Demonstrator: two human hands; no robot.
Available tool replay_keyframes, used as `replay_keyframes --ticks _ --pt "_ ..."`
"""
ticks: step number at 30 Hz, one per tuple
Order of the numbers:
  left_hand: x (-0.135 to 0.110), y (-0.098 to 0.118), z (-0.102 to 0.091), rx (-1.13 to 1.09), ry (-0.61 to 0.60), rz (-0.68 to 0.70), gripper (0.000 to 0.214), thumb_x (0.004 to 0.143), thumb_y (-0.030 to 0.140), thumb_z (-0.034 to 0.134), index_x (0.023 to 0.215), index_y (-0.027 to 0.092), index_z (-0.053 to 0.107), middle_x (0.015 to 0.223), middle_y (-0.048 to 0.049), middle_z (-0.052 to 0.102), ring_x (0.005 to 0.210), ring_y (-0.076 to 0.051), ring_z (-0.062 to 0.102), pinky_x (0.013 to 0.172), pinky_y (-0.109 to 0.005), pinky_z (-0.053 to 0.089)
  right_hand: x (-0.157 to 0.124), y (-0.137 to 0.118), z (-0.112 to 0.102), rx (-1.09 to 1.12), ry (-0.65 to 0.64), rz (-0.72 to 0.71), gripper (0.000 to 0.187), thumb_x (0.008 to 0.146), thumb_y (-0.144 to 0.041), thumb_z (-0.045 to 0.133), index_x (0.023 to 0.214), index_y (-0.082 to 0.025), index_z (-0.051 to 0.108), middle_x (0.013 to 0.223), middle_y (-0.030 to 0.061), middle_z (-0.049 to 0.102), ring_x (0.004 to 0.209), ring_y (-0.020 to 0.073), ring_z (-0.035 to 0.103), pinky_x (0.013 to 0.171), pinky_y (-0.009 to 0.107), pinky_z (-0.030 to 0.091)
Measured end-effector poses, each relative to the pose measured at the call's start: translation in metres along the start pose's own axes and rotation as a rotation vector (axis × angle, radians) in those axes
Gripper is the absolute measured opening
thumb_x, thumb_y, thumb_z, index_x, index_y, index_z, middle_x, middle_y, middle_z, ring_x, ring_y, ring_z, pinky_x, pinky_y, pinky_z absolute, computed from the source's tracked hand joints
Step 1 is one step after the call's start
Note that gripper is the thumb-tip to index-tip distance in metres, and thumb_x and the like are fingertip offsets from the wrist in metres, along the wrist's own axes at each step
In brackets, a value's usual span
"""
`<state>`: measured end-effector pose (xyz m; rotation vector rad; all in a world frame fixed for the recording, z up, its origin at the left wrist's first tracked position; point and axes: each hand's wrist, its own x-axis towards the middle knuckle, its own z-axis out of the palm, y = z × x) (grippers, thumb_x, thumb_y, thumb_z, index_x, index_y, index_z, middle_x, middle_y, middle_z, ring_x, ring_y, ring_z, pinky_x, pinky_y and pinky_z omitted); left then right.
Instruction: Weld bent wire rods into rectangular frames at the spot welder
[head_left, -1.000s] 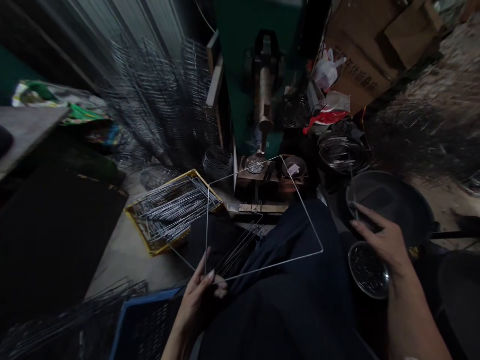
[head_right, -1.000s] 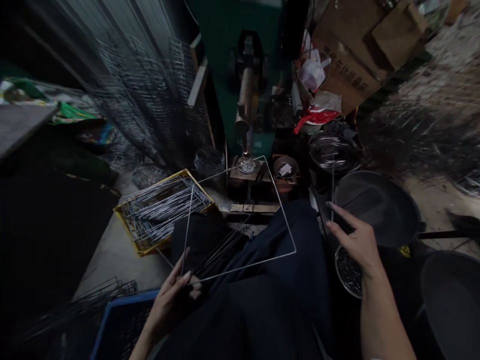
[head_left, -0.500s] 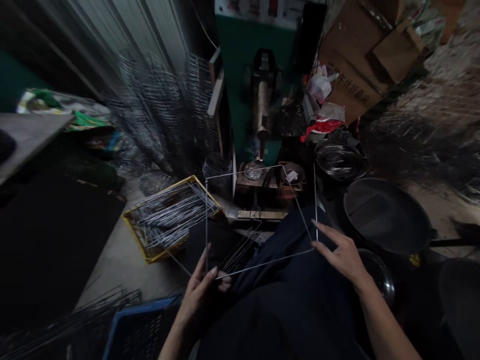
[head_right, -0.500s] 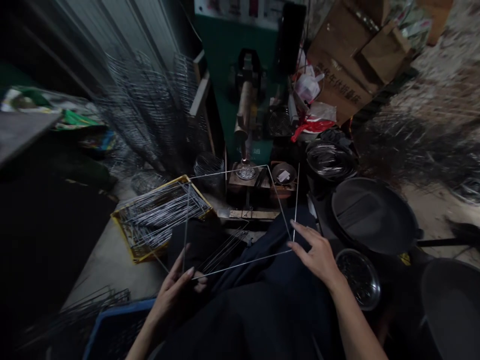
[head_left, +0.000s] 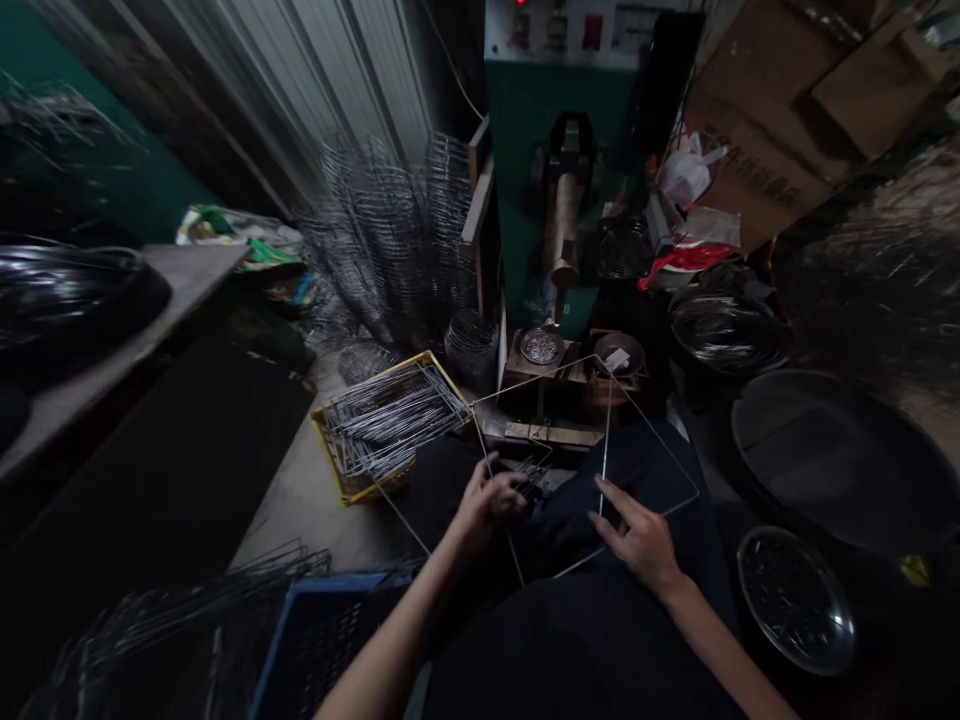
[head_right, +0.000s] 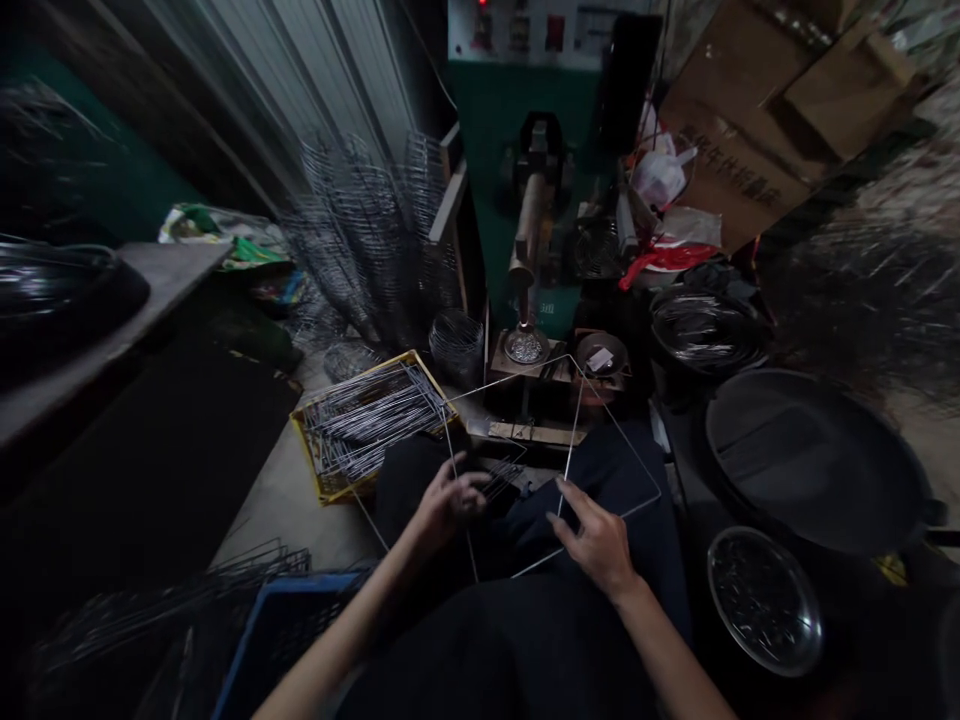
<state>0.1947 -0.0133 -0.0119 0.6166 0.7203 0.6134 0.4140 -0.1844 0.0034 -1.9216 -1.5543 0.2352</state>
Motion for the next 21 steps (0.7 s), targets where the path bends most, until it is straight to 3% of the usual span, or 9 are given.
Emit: replay_keyframes --ticks 3,6,9,11,16,18,21 --pt "0.052 0.046 -0.009 -0.045 0.114 -0.017 0.026 0.087 0.033 0.057 0.105 0.016 0.048 0.09 -0.0133 0.072 0.054 -0.015 0.064 0.053 -0.027 0.051 -0.007 0.007 -0.001 -0.011 0.007 -0.034 0.051 0.091 -0.034 0.06 0.14 -0.028 0.049 0.131 0.0034 0.061 0.105 0.0212 0.068 0.087 0.031 0.059" --pt "0.086 0.086 -0.014 -0.003 0.143 -0.017 0.023 0.094 0.035 0.043 0.09 0.015 0.051 0.072 -0.0092 0.069 0.045 -0.012 0.059 0.052 -0.027 0.052 -0.008 0.01 0.0 0.004 0.02 -0.082 0.052 0.091 -0.032 0.06 0.142 -0.028 0.047 0.133 0.0033 0.06 0.108 0.0207 0.066 0.09 0.031 0.057" --pt "0.091 0.111 -0.01 0.107 0.112 -0.017 0.019 0.093 0.028 0.048 0.088 0.012 0.056 0.054 -0.0021 0.062 0.036 -0.012 0.054 0.046 -0.026 0.05 0.002 0.019 -0.01 0.026 0.067 -0.115 0.051 0.09 -0.033 0.061 0.14 -0.027 0.05 0.132 0.0032 0.061 0.109 0.0216 0.066 0.094 0.033 0.055" --pt "0.083 0.123 -0.001 0.187 0.058 -0.019 0.016 0.09 0.026 0.054 0.091 0.01 0.059 0.055 -0.0031 0.063 0.039 -0.014 0.058 0.044 -0.024 0.048 0.018 0.031 -0.025 0.025 0.121 -0.051 0.049 0.087 -0.036 0.064 0.135 -0.027 0.056 0.127 0.0031 0.064 0.1 0.0216 0.069 0.091 0.034 0.056" --pt "0.063 0.144 0.048 0.309 -0.098 -0.06 0.017 0.089 0.027 0.055 0.088 0.01 0.057 0.068 -0.0106 0.07 0.055 -0.021 0.069 0.036 -0.019 0.04 0.069 0.065 -0.072 0.157 0.283 0.266 0.047 0.082 -0.044 0.068 0.122 -0.021 0.066 0.098 0.0039 0.075 0.056 0.0142 0.066 0.062 0.028 0.06" --pt "0.065 0.146 0.076 0.308 -0.112 -0.067 0.017 0.091 0.024 0.048 0.086 0.01 0.055 0.07 -0.0118 0.071 0.055 -0.019 0.069 0.034 -0.017 0.037 0.082 0.067 -0.086 0.285 0.348 0.315 0.047 0.082 -0.046 0.066 0.12 -0.017 0.067 0.103 0.0076 0.074 0.058 0.0155 0.067 0.062 0.031 0.06" --pt "0.077 0.141 0.118 0.258 -0.1 -0.109 0.02 0.094 0.02 0.038 0.085 0.01 0.053 0.073 -0.0138 0.072 0.055 -0.017 0.069 0.036 -0.016 0.039 0.082 0.055 -0.101 0.405 0.402 0.318 0.045 0.083 -0.044 0.066 0.119 -0.017 0.066 0.112 0.0108 0.071 0.078 0.0216 0.072 0.079 0.038 0.06"
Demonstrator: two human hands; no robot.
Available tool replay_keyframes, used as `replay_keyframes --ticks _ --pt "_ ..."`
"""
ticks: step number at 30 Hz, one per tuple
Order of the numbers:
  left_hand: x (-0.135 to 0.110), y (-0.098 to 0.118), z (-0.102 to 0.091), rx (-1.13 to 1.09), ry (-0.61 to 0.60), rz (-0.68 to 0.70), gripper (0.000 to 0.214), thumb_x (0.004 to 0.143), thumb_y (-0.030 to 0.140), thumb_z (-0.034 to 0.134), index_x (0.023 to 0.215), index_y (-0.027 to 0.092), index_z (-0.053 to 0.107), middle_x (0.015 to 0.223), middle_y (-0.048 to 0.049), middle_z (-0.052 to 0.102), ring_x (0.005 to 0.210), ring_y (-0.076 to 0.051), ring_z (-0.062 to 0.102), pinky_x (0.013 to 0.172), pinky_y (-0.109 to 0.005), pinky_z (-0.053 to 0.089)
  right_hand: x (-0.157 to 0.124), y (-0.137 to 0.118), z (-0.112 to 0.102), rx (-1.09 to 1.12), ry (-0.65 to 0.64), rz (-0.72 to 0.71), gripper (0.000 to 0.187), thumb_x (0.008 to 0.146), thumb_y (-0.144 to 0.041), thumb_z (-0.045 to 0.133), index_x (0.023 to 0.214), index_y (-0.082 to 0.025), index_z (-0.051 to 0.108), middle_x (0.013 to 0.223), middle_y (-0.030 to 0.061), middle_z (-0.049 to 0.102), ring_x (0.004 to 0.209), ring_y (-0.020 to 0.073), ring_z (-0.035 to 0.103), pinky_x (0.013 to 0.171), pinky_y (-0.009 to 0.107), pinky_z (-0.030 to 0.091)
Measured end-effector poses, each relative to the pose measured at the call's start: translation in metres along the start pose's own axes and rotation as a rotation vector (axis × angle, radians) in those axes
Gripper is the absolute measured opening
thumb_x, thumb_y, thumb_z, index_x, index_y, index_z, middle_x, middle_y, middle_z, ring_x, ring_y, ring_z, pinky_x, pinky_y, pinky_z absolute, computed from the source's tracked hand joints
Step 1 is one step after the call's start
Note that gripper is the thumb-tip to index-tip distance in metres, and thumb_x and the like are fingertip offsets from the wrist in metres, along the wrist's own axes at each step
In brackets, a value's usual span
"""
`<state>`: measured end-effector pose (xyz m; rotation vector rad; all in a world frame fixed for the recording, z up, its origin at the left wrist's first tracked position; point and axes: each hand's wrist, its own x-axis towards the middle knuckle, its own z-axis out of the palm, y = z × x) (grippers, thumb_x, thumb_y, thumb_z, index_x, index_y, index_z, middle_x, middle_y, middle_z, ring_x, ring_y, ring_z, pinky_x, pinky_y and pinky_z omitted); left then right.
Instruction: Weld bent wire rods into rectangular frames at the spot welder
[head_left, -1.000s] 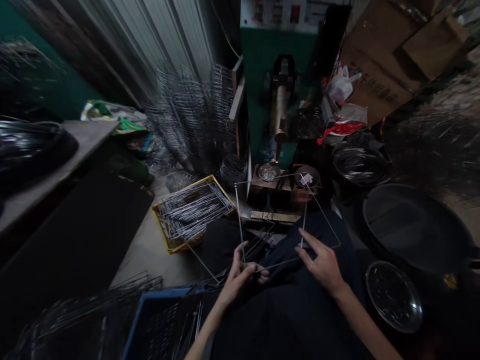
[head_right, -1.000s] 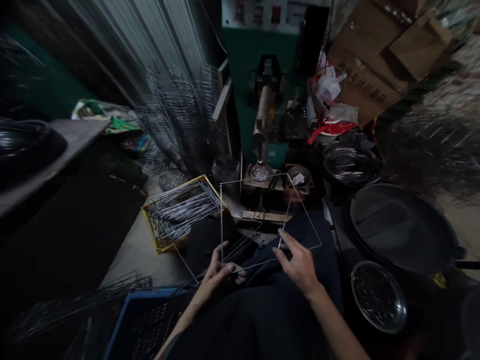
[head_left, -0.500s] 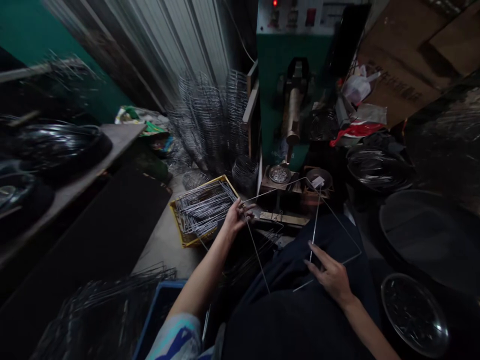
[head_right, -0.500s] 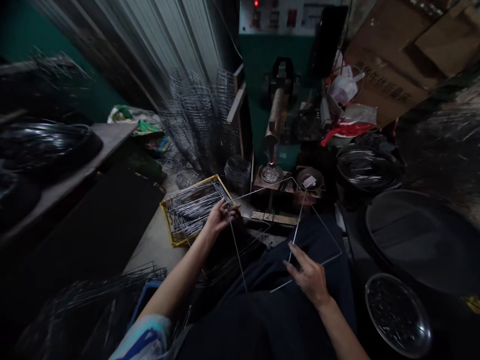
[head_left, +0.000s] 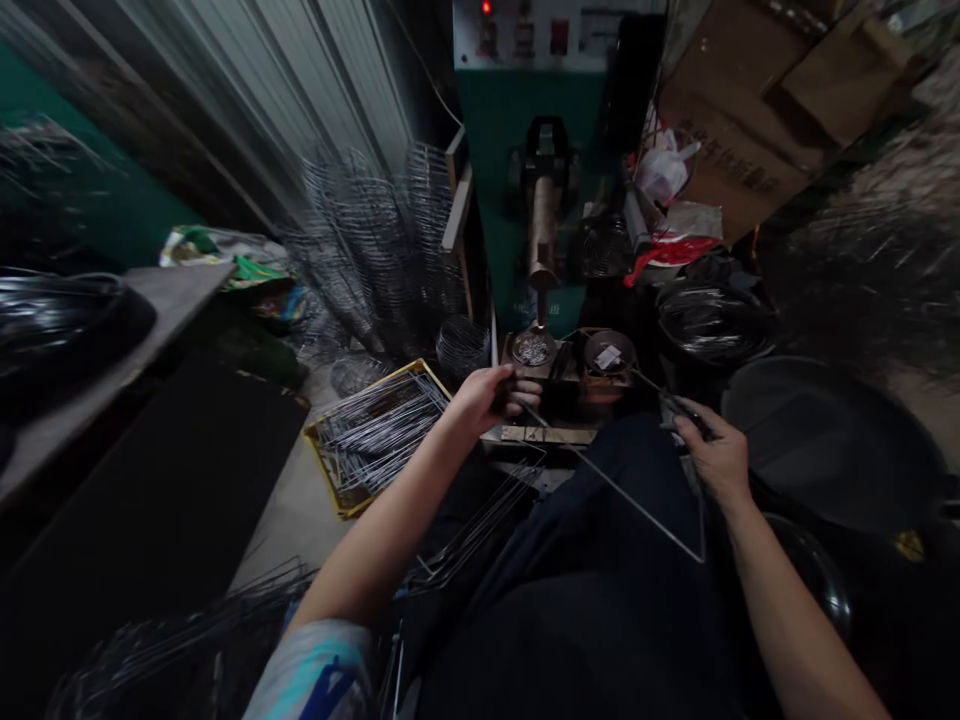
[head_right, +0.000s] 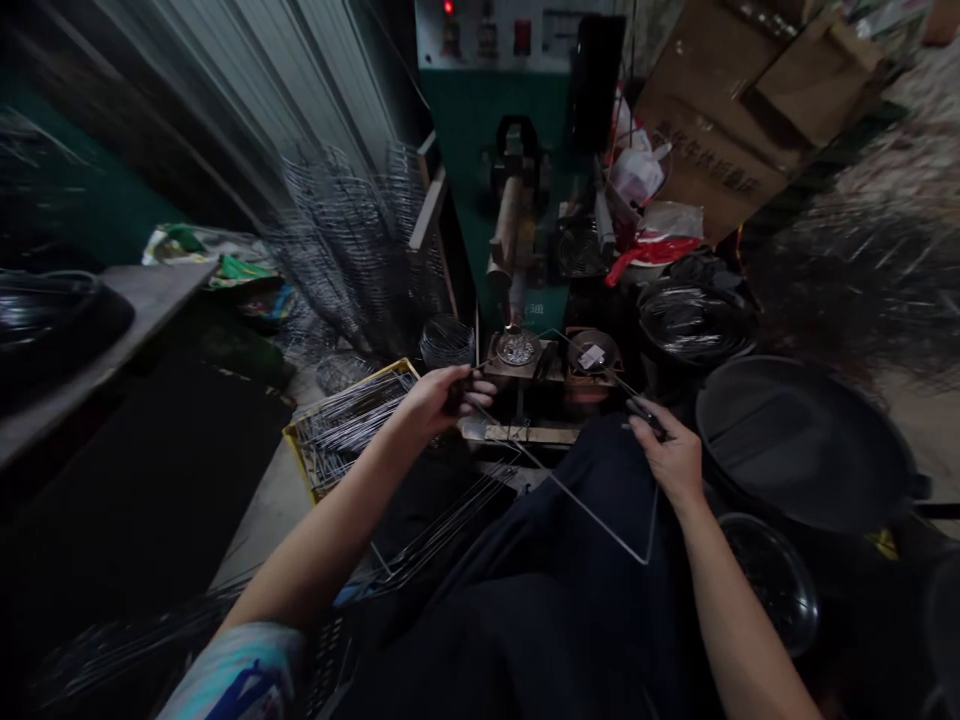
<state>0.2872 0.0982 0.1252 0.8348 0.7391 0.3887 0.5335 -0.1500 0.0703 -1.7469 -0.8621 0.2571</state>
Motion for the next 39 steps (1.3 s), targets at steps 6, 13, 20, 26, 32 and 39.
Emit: replay_keyframes --ticks 6,13,20,26,32,39 --pt "0.028 -0.026 0.041 0.044 -0.078 -0.11 0.018 0.094 0.017 0.036 0.085 0.011 0.05 0.077 -0.0159 0.073 0.067 -0.023 0.073 0.045 -0.021 0.05 -0.041 -0.02 -0.037 0.063 -0.027 0.007 0.042 0.087 -0.04 0.064 0.123 -0.019 0.063 0.116 0.0112 0.069 0.104 0.0271 0.068 0.096 0.044 0.053" --pt "0.02 -0.065 0.026 0.238 -0.118 -0.219 0.009 0.087 0.022 0.052 0.088 0.015 0.047 0.078 -0.017 0.074 0.065 -0.028 0.073 0.044 -0.027 0.051 -0.065 -0.018 -0.051 -0.155 -0.067 -0.009 0.041 0.086 -0.039 0.064 0.124 -0.024 0.065 0.117 0.0069 0.069 0.109 0.0261 0.065 0.102 0.044 0.049" --pt "-0.016 -0.083 0.01 0.219 -0.103 -0.252 0.017 0.085 0.024 0.054 0.095 0.018 0.041 0.066 -0.0125 0.072 0.057 -0.025 0.071 0.05 -0.029 0.052 -0.074 -0.021 -0.012 -0.225 -0.27 -0.134 0.043 0.088 -0.037 0.061 0.13 -0.027 0.061 0.125 0.0041 0.065 0.113 0.0238 0.063 0.101 0.04 0.05" --pt "-0.06 -0.099 0.031 0.224 -0.096 -0.013 0.055 0.087 0.031 0.053 0.137 0.017 0.035 0.074 -0.0057 0.073 0.063 -0.023 0.071 0.06 -0.033 0.055 -0.087 -0.036 0.008 -0.231 -0.367 -0.258 0.046 0.089 -0.033 0.061 0.135 -0.027 0.056 0.129 0.0053 0.063 0.116 0.0234 0.061 0.1 0.038 0.051" --pt "-0.068 -0.099 0.051 0.203 -0.12 -0.01 0.073 0.085 0.033 0.058 0.148 0.015 0.026 0.072 -0.0047 0.072 0.059 -0.021 0.07 0.058 -0.032 0.054 -0.08 -0.056 0.032 -0.213 -0.395 -0.419 0.052 0.089 -0.033 0.062 0.14 -0.028 0.051 0.133 0.0052 0.06 0.123 0.0237 0.056 0.104 0.041 0.047" --pt "-0.08 -0.106 0.022 0.095 -0.054 0.033 0.079 0.084 0.036 0.062 0.151 0.015 0.024 0.077 -0.0079 0.074 0.064 -0.023 0.071 0.06 -0.031 0.054 -0.075 -0.033 0.018 -0.319 -0.407 -0.165 0.036 0.094 -0.035 0.053 0.127 -0.024 0.063 0.121 0.0059 0.068 0.112 0.0233 0.064 0.097 0.039 0.053"
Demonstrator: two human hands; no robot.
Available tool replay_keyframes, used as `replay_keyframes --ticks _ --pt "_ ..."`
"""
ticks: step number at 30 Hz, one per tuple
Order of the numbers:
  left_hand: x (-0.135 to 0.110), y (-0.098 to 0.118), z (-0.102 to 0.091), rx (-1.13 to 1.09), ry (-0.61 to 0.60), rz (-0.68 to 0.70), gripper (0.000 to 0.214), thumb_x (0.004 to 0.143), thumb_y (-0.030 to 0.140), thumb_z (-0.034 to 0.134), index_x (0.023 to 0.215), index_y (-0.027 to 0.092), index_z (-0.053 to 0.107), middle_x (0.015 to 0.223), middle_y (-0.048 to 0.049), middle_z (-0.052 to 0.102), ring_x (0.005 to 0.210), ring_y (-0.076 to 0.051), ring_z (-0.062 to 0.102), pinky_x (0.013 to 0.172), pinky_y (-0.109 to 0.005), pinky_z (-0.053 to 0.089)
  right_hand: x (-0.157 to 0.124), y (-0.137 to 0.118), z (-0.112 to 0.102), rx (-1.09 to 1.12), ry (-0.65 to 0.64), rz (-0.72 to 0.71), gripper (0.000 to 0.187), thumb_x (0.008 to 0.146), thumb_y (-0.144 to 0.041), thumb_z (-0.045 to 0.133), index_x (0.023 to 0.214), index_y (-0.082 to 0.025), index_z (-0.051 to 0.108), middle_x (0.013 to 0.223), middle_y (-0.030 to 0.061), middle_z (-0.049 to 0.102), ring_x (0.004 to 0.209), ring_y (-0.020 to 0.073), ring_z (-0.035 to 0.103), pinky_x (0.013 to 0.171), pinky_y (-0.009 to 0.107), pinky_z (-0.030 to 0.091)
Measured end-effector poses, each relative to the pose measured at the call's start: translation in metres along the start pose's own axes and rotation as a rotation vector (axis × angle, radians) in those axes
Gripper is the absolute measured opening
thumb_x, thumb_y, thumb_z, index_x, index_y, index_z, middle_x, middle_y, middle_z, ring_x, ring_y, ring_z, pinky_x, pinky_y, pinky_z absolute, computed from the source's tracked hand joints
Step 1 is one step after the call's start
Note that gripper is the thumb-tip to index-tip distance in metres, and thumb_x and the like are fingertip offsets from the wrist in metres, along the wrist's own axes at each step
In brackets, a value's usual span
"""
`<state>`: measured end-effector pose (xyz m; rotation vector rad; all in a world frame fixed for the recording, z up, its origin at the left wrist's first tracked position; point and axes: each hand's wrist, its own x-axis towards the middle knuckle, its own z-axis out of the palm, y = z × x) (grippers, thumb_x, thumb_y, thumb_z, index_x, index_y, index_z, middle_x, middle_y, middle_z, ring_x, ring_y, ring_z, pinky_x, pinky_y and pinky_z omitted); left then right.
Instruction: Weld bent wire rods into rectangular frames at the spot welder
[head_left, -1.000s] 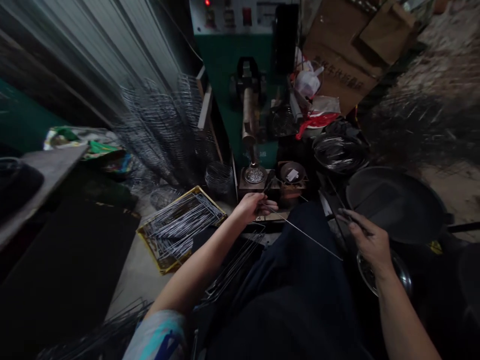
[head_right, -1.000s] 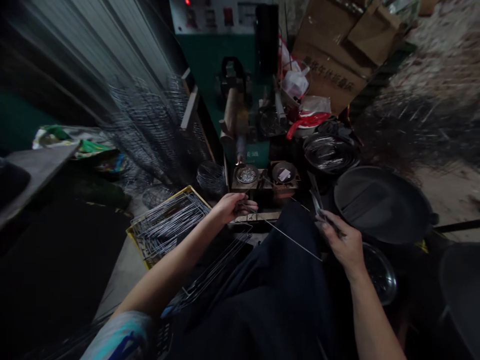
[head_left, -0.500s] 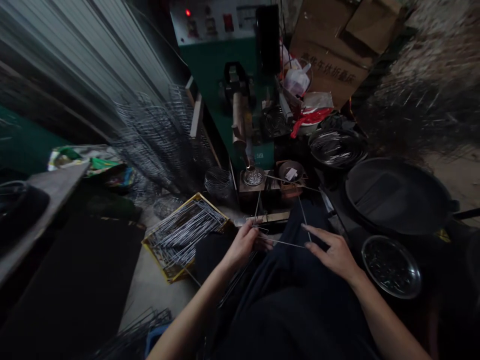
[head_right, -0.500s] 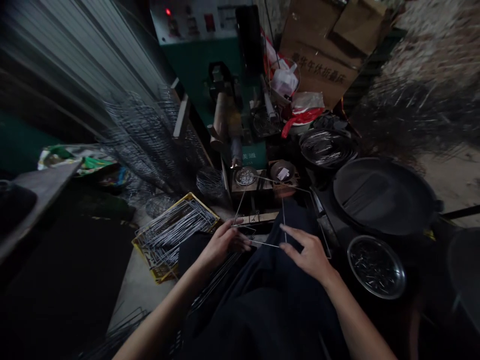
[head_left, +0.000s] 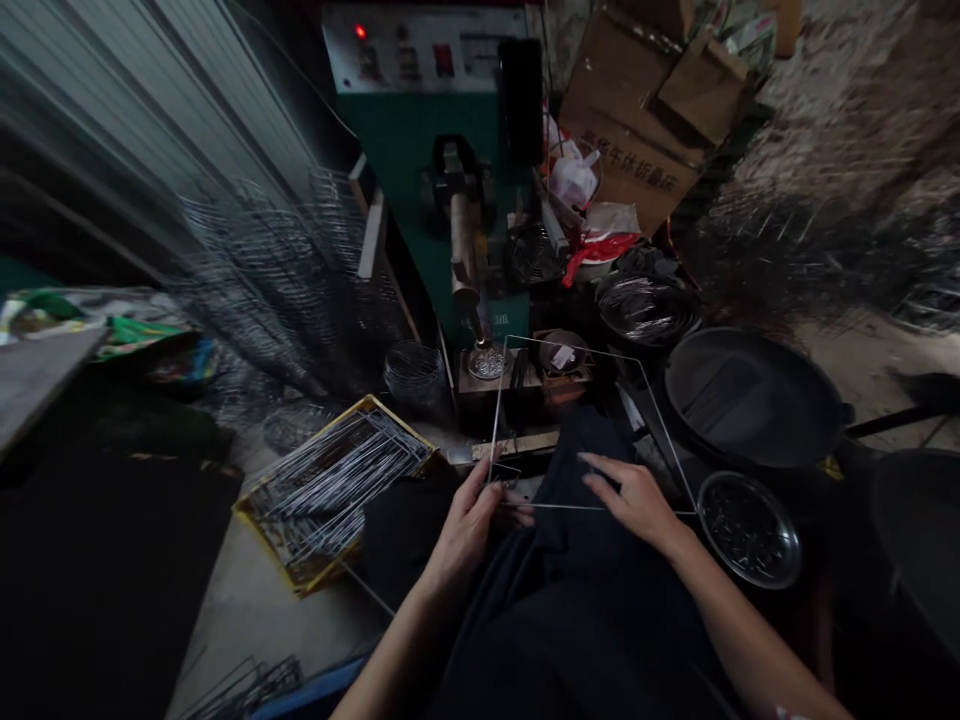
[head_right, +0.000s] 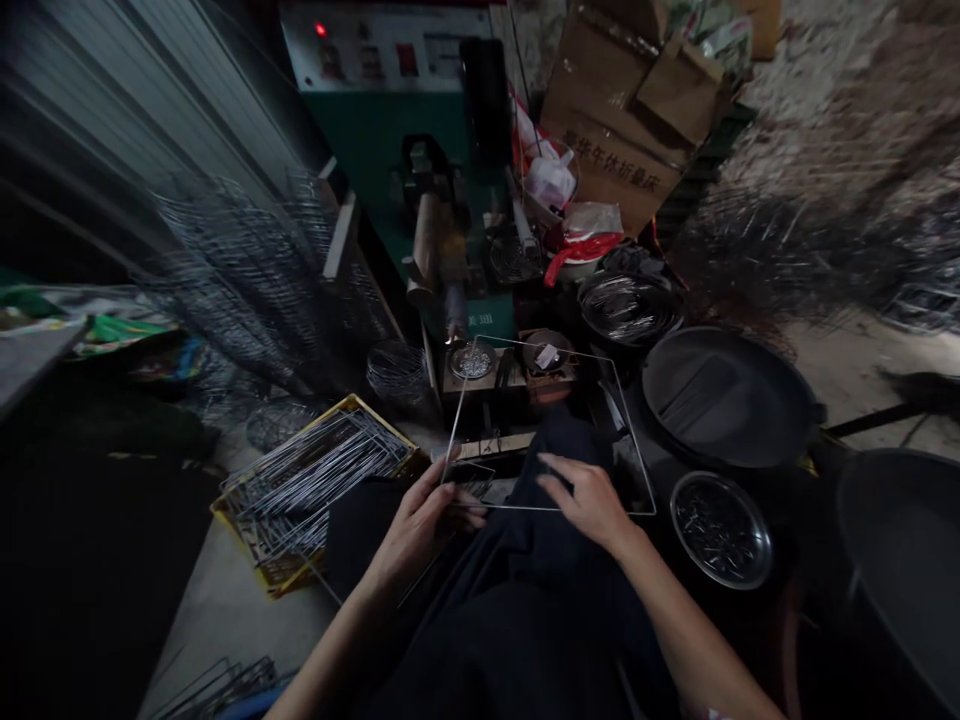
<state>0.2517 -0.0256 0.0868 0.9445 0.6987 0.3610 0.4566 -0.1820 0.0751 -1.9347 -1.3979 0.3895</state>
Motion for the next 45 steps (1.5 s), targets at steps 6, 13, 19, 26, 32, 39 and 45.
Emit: replay_keyframes --ticks 6,13,19,26,32,39,45 --pt "-0.021 -0.01 -0.026 -0.087 0.069 0.001 0.078 0.086 0.034 0.06 0.152 0.014 0.023 0.075 -0.0089 0.073 0.062 -0.022 0.069 0.056 -0.028 0.052 -0.018 -0.022 -0.023 -0.02 0.03 -0.109 0.044 0.09 -0.031 0.061 0.133 -0.027 0.057 0.13 0.0041 0.062 0.12 0.0226 0.059 0.103 0.038 0.049" --pt "-0.041 -0.02 -0.029 -0.089 0.093 0.008 0.077 0.087 0.033 0.059 0.152 0.014 0.021 0.075 -0.0103 0.073 0.062 -0.022 0.069 0.056 -0.027 0.051 0.012 -0.049 0.017 0.045 -0.101 -0.313 0.045 0.092 -0.031 0.059 0.136 -0.024 0.054 0.131 0.0056 0.062 0.124 0.0214 0.055 0.105 0.038 0.047" --pt "-0.057 -0.027 -0.048 -0.101 0.181 0.017 0.083 0.085 0.033 0.061 0.152 0.012 0.017 0.074 -0.0106 0.073 0.06 -0.02 0.069 0.055 -0.025 0.05 0.001 -0.014 0.01 -0.116 -0.013 -0.096 0.041 0.092 -0.035 0.058 0.131 -0.024 0.059 0.128 0.0064 0.064 0.117 0.0234 0.061 0.102 0.039 0.05" --pt "-0.07 -0.022 -0.055 -0.125 0.237 0.029 0.083 0.084 0.033 0.063 0.152 0.012 0.02 0.073 -0.0096 0.073 0.059 -0.018 0.067 0.054 -0.023 0.049 -0.006 -0.035 0.013 -0.023 -0.158 -0.199 0.047 0.093 -0.03 0.057 0.139 -0.026 0.051 0.136 0.0032 0.057 0.123 0.02 0.056 0.104 0.034 0.048" --pt "-0.079 -0.027 -0.058 -0.109 0.242 0.077 0.082 0.086 0.034 0.06 0.152 0.014 0.018 0.074 -0.0086 0.072 0.061 -0.019 0.068 0.057 -0.025 0.05 -0.001 -0.044 0.03 -0.036 -0.323 -0.268 0.052 0.093 -0.027 0.057 0.143 -0.027 0.045 0.139 0.0027 0.054 0.127 0.0185 0.053 0.104 0.032 0.047" --pt "-0.081 -0.04 -0.061 -0.15 0.281 0.106 0.08 0.088 0.035 0.058 0.153 0.015 0.016 0.074 -0.0075 0.072 0.061 -0.019 0.067 0.057 -0.025 0.05 0.002 -0.043 0.037 -0.117 -0.368 -0.306 0.056 0.089 -0.025 0.062 0.142 -0.028 0.046 0.138 0.0028 0.056 0.123 0.0184 0.055 0.102 0.031 0.049" --pt "-0.078 -0.04 -0.062 -0.157 0.271 0.112 0.08 0.088 0.035 0.058 0.152 0.013 0.016 0.074 -0.0087 0.072 0.059 -0.019 0.067 0.056 -0.026 0.05 0.007 -0.042 0.04 -0.144 -0.394 -0.312 0.058 0.089 -0.024 0.062 0.144 -0.03 0.043 0.139 0.0012 0.055 0.124 0.0171 0.055 0.102 0.029 0.048"
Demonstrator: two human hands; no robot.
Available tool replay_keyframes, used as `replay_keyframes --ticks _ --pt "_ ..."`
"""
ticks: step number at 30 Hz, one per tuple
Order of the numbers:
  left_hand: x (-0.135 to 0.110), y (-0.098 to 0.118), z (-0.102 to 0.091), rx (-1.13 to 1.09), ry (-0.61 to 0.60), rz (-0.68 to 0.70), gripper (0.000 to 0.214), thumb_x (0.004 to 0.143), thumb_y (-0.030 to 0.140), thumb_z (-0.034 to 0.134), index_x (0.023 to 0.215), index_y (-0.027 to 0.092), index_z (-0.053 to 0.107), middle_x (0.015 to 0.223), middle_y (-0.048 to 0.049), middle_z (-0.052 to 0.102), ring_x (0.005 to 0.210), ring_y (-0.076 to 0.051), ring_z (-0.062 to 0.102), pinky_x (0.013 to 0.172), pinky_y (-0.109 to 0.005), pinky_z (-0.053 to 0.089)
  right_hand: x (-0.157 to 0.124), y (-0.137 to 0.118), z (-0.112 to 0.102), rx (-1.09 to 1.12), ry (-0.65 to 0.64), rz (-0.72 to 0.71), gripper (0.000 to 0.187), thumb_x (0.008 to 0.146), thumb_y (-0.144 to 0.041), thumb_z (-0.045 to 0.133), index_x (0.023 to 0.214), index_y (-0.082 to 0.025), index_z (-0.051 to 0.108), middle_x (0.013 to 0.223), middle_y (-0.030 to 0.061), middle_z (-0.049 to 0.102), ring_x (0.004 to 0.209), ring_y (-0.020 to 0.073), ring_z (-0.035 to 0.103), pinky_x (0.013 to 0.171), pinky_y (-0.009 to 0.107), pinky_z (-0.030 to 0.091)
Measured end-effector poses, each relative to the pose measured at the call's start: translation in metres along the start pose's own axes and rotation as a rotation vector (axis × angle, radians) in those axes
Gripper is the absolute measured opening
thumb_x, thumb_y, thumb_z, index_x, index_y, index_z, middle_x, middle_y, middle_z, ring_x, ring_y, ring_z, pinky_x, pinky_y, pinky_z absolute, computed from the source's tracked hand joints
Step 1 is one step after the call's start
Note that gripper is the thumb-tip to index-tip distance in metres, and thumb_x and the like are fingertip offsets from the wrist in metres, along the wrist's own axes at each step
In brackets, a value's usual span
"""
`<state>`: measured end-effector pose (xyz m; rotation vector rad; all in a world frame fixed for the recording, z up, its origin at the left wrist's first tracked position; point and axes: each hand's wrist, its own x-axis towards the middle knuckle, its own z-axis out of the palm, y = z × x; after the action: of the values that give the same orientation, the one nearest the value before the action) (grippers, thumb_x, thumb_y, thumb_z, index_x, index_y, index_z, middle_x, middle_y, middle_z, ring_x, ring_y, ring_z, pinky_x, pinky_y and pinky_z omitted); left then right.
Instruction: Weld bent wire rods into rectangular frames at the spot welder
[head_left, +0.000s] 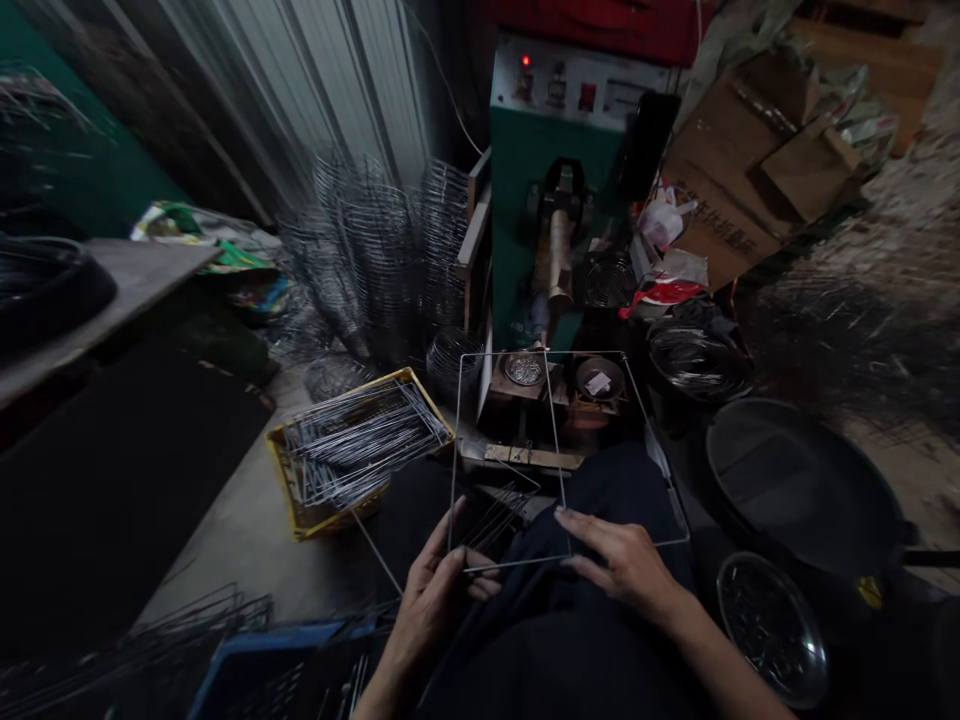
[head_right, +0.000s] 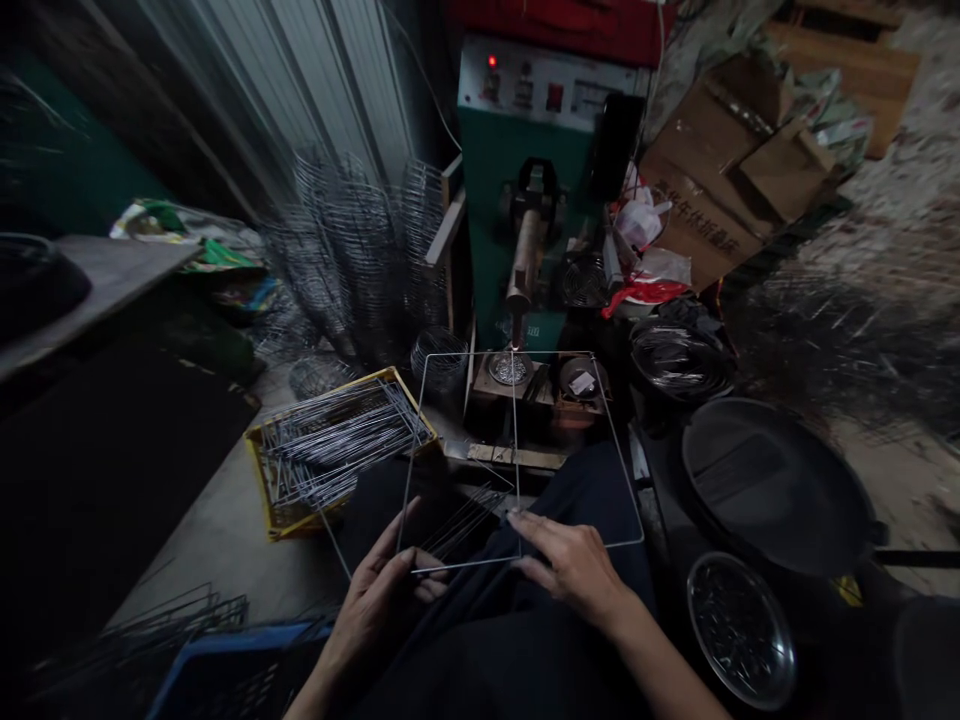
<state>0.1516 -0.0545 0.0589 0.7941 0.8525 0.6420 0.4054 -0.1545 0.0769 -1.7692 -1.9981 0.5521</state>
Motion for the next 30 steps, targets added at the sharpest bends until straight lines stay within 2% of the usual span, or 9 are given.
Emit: replay_keyframes --ticks 13,23,30 --pt "0.006 -0.004 -0.002 0.005 -0.023 0.015 0.084 0.088 0.038 0.056 0.153 0.012 0.01 0.076 -0.0102 0.073 0.064 -0.023 0.07 0.059 -0.03 0.052 0.001 0.009 0.0 -0.019 0.007 -0.03 0.06 0.09 -0.023 0.06 0.145 -0.031 0.04 0.14 0.002 0.054 0.124 0.0176 0.054 0.101 0.029 0.049" --pt "0.007 -0.005 -0.002 -0.023 -0.046 0.01 0.089 0.087 0.041 0.058 0.154 0.012 0.007 0.078 -0.0115 0.074 0.063 -0.022 0.07 0.058 -0.028 0.051 -0.001 0.013 0.003 -0.023 0.021 -0.037 0.057 0.091 -0.023 0.059 0.145 -0.029 0.041 0.139 0.0035 0.055 0.123 0.0182 0.055 0.1 0.03 0.049" --pt "0.01 -0.003 0.0 -0.024 -0.023 0.008 0.088 0.086 0.04 0.06 0.153 0.011 0.01 0.076 -0.0109 0.073 0.062 -0.022 0.07 0.057 -0.028 0.051 0.003 0.01 -0.003 0.014 0.022 -0.011 0.056 0.091 -0.025 0.059 0.144 -0.031 0.042 0.137 0.0028 0.056 0.121 0.0195 0.057 0.099 0.032 0.051"
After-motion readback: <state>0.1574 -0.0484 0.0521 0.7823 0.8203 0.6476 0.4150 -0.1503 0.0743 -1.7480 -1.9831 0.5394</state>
